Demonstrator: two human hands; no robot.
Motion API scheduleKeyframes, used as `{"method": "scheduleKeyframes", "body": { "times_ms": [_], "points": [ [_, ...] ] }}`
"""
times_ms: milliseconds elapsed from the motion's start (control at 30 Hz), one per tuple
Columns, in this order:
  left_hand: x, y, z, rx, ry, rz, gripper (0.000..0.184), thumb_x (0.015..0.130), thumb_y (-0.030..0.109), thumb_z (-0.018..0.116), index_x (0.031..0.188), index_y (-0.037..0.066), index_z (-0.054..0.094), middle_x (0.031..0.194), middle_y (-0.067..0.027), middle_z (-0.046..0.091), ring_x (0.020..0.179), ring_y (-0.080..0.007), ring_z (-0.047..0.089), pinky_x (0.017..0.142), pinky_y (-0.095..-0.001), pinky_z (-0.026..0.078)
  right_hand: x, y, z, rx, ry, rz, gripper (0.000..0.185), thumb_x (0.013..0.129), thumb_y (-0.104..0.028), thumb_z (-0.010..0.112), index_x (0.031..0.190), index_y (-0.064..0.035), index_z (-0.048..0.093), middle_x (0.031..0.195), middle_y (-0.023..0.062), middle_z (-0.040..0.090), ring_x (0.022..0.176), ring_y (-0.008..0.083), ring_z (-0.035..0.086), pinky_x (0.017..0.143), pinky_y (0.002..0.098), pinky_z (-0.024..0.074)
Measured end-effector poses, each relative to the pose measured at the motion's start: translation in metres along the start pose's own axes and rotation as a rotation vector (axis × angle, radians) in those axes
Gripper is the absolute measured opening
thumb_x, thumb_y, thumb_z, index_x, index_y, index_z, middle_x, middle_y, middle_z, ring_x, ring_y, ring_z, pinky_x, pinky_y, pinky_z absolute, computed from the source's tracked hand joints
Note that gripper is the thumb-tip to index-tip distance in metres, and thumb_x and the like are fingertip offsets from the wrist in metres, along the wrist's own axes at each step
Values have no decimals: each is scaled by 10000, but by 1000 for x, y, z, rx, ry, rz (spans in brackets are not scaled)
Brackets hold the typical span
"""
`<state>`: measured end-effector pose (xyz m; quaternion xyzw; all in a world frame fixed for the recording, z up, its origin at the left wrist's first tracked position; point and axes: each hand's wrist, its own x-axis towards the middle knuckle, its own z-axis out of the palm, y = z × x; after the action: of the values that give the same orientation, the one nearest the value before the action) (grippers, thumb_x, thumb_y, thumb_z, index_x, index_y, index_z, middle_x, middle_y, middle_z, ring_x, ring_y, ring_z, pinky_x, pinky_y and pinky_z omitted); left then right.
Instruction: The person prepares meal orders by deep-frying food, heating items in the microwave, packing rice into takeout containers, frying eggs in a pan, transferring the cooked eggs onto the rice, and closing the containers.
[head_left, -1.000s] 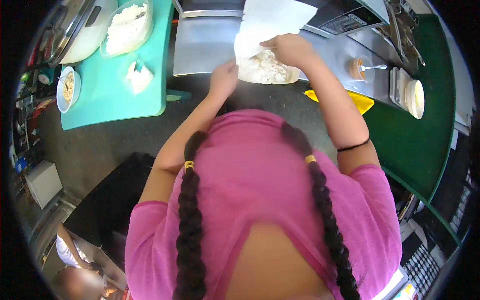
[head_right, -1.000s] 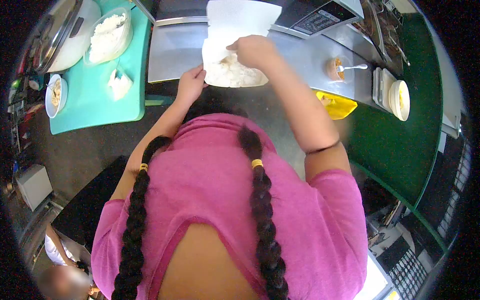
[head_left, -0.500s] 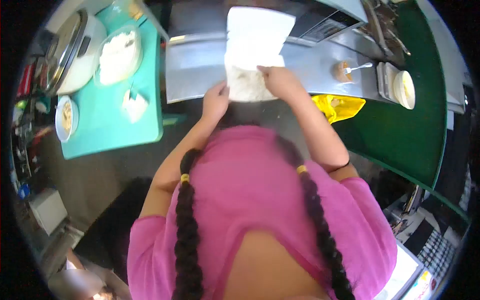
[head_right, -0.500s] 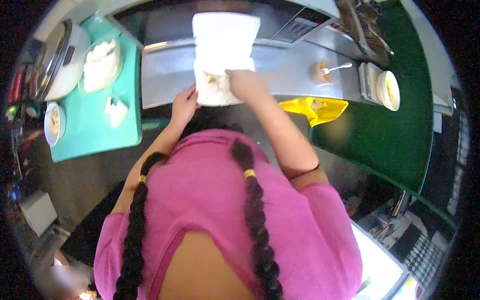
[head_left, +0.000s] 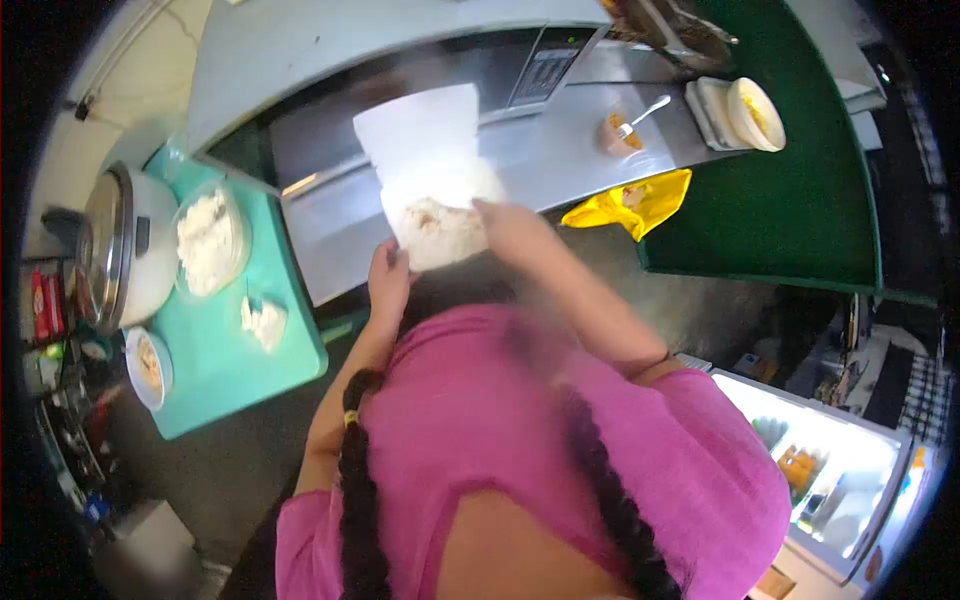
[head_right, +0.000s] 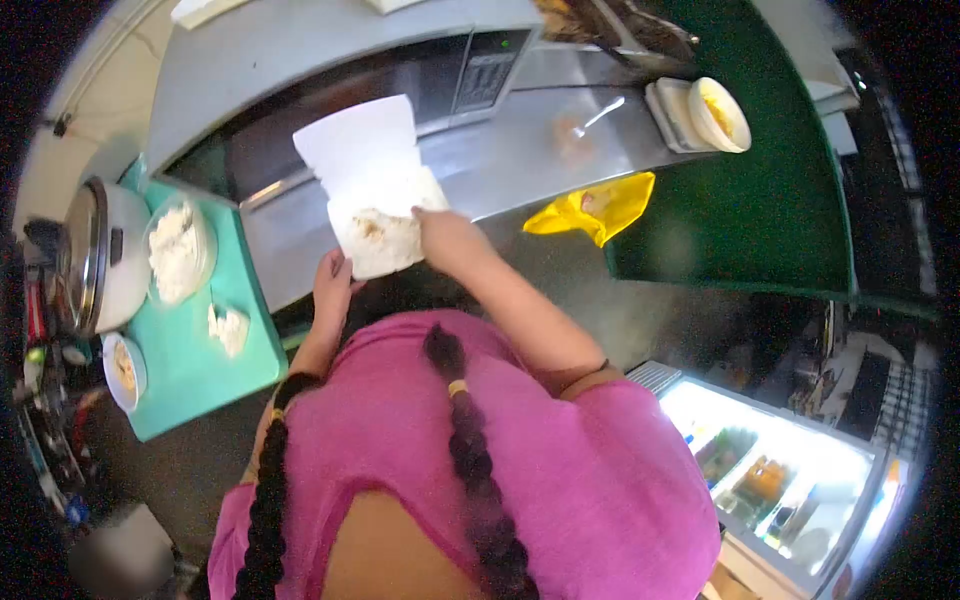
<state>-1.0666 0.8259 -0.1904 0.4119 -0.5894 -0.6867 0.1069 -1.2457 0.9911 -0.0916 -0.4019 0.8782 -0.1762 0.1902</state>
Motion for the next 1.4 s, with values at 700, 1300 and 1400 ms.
{"method": "scheduleKeyframes", "body": {
  "times_ms": [700,1300,1400],
  "points": [
    [-15,19,14,-101,92,-55,406,1008,130,464,1402,36,431,1347,-125,521,1167,-233,569,876,-368,559,19,5,-26,27,-91,-138,405,942,-163,427,1296,-100,613,1056,279,653,986,423,638,894,496,491],
    [-4,12,-5,4,-48,96,578,941,31,390,1504,166,384,1375,-101,536,1128,-216,615,855,-360,569,-22,-16,-32,-32,-180,-79,374,948,-173,480,1291,-121,620,1022,291,640,970,441,627,877,488,485],
    [-8,23,-8,-1,-58,39,550,953,48,404,1495,142,400,1341,-92,568,1142,-189,604,838,-329,564,-10,-11,-15,-20,-144,-105,382,949,-178,478,1303,-123,610,1010,300,636,964,443,627,866,489,485]
  ]
}}
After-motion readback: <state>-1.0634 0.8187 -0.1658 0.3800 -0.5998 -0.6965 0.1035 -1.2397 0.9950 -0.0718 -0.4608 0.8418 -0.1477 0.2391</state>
